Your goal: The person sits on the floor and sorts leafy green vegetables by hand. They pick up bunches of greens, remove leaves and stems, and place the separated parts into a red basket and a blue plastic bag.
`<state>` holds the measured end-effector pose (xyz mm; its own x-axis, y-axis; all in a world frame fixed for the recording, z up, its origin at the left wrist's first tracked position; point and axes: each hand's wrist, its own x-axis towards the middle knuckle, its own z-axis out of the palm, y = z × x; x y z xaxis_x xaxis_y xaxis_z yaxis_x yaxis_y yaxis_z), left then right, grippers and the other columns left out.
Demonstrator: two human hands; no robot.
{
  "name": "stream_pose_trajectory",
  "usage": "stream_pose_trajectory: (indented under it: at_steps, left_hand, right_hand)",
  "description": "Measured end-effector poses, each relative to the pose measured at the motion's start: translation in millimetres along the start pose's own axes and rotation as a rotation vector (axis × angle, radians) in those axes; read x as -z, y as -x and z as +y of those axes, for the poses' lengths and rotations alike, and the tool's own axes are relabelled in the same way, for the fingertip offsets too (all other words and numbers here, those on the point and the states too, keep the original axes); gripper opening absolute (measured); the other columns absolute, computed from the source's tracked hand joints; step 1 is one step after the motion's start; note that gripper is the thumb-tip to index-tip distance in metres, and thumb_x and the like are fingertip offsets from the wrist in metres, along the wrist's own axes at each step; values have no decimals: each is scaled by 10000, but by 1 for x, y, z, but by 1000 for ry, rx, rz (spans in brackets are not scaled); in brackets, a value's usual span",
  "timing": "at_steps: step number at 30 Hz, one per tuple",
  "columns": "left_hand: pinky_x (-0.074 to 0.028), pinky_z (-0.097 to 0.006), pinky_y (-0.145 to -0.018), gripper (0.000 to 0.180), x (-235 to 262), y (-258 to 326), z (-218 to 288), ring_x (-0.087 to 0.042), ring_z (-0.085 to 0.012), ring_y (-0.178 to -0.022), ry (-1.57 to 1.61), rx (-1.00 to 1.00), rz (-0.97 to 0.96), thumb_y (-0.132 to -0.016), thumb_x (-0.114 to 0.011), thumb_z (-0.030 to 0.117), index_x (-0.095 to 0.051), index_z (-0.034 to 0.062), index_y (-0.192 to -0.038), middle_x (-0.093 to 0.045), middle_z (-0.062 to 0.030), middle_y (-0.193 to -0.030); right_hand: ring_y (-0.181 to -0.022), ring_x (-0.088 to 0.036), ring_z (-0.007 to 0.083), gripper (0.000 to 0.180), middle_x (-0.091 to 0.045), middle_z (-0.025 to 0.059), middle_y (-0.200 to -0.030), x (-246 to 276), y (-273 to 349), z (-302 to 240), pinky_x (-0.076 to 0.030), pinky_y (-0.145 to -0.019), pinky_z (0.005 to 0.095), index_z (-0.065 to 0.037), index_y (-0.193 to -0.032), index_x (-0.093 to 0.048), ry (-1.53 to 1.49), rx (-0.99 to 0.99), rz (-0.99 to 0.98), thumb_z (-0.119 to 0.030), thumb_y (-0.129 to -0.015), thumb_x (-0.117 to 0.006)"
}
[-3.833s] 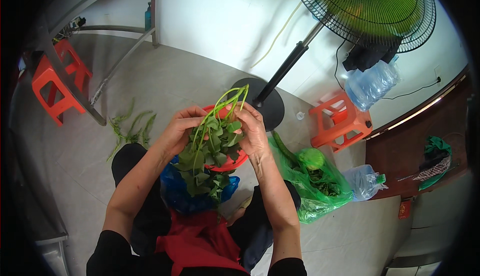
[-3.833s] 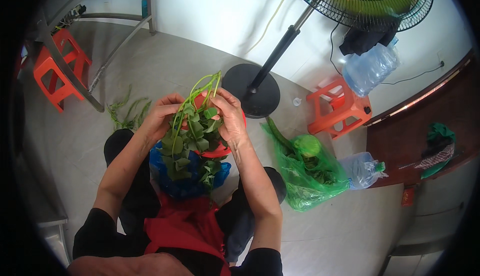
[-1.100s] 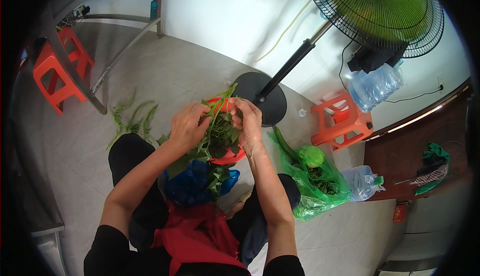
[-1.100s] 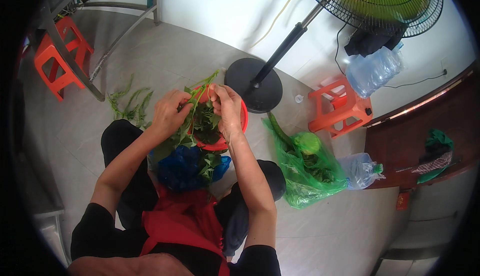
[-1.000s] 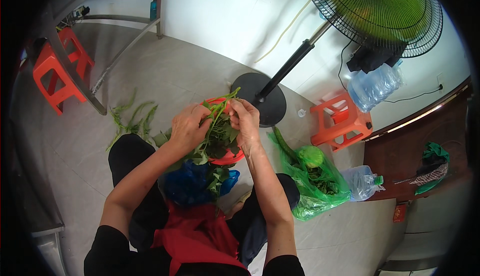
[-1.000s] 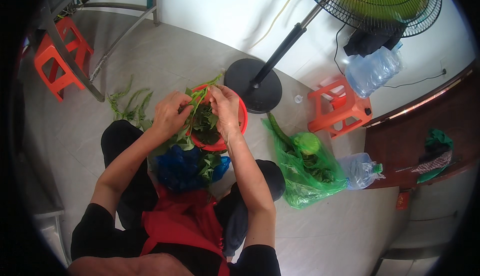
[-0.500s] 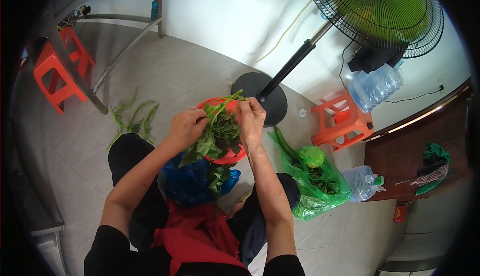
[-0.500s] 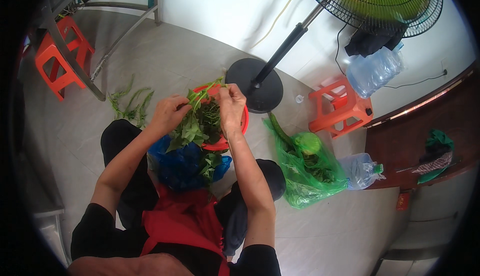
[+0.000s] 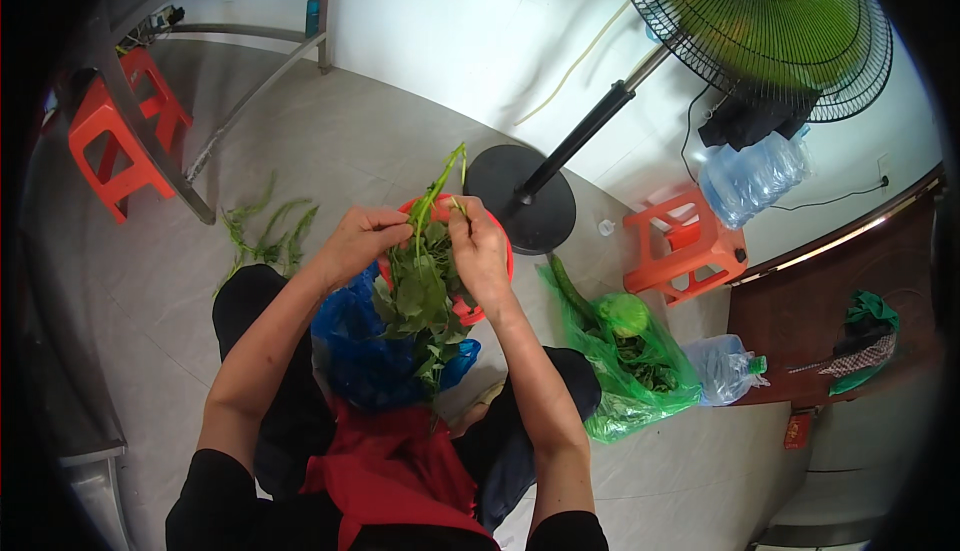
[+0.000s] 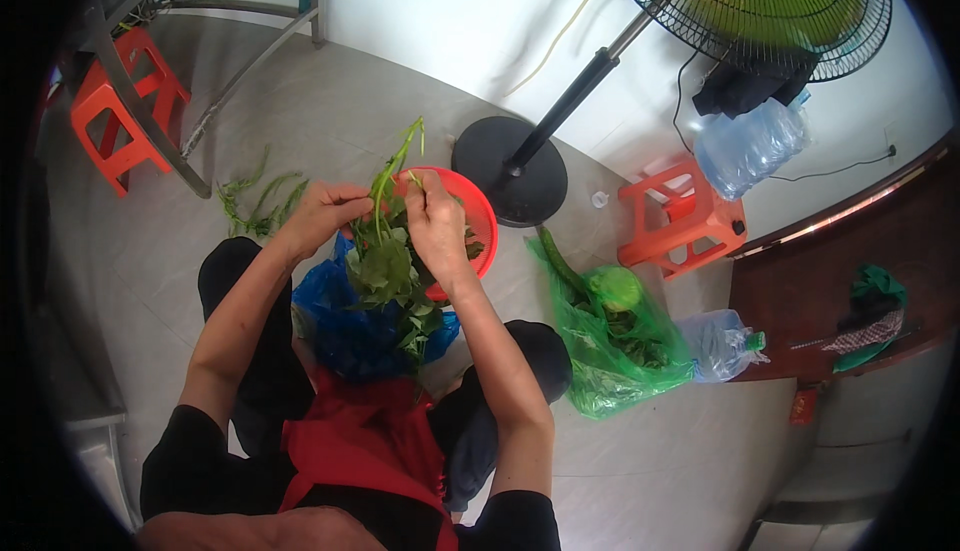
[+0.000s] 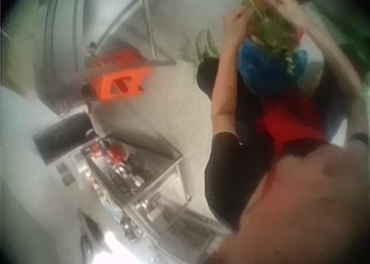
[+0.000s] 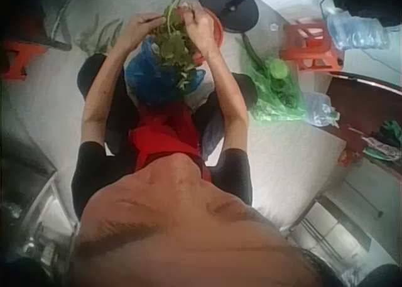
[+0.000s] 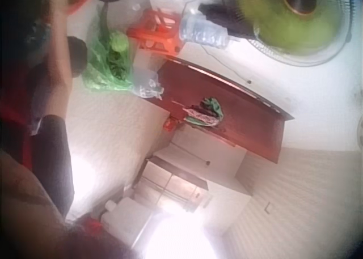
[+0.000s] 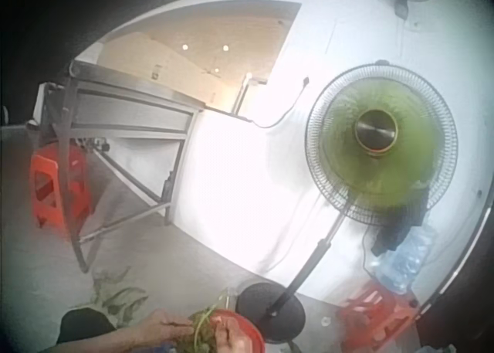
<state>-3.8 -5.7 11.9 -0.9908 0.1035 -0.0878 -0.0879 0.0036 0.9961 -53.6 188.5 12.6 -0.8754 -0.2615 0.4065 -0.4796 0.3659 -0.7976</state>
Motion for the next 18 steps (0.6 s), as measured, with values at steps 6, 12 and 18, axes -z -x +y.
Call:
stream_pose_trajectory:
  at_steps: [6, 12, 18]
  left_hand:
    - [-462, -228, -544, 171, -7, 2, -4, -560, -57, -663, -67, -9, 42, -916, -621, 174, -725, 44, -956, -621, 20, -776]
    - [-461, -220, -528, 173, -2, 0, -9, -562, -57, -635, 25, -1, -68, -920, -634, 207, -731, 67, -951, -636, 28, -789]
    - [-491, -241, -684, 237, 6, 3, 3, -627, -92, -813, 318, 20, -207, -909, -663, 204, -722, 25, -1052, -706, -24, -920]
  right_hand:
    - [-630, -603, 134, 149, -654, 72, -734, -10, 2, -6, -489, -608, 310, -23, -1019, -645, -111, -92, -68, -139, -953, -577]
    - [-650, -466, 18, 72, -579, -68, -764, -9, -3, -7, -378, -585, 189, -55, -894, -659, -737, -385, -48, -87, -898, -595]
    - [-677, -525, 49, 122, -607, -20, -806, -2, -2, -4, -427, -598, 198, -60, -903, -635, -831, -536, -135, -124, -936, -536]
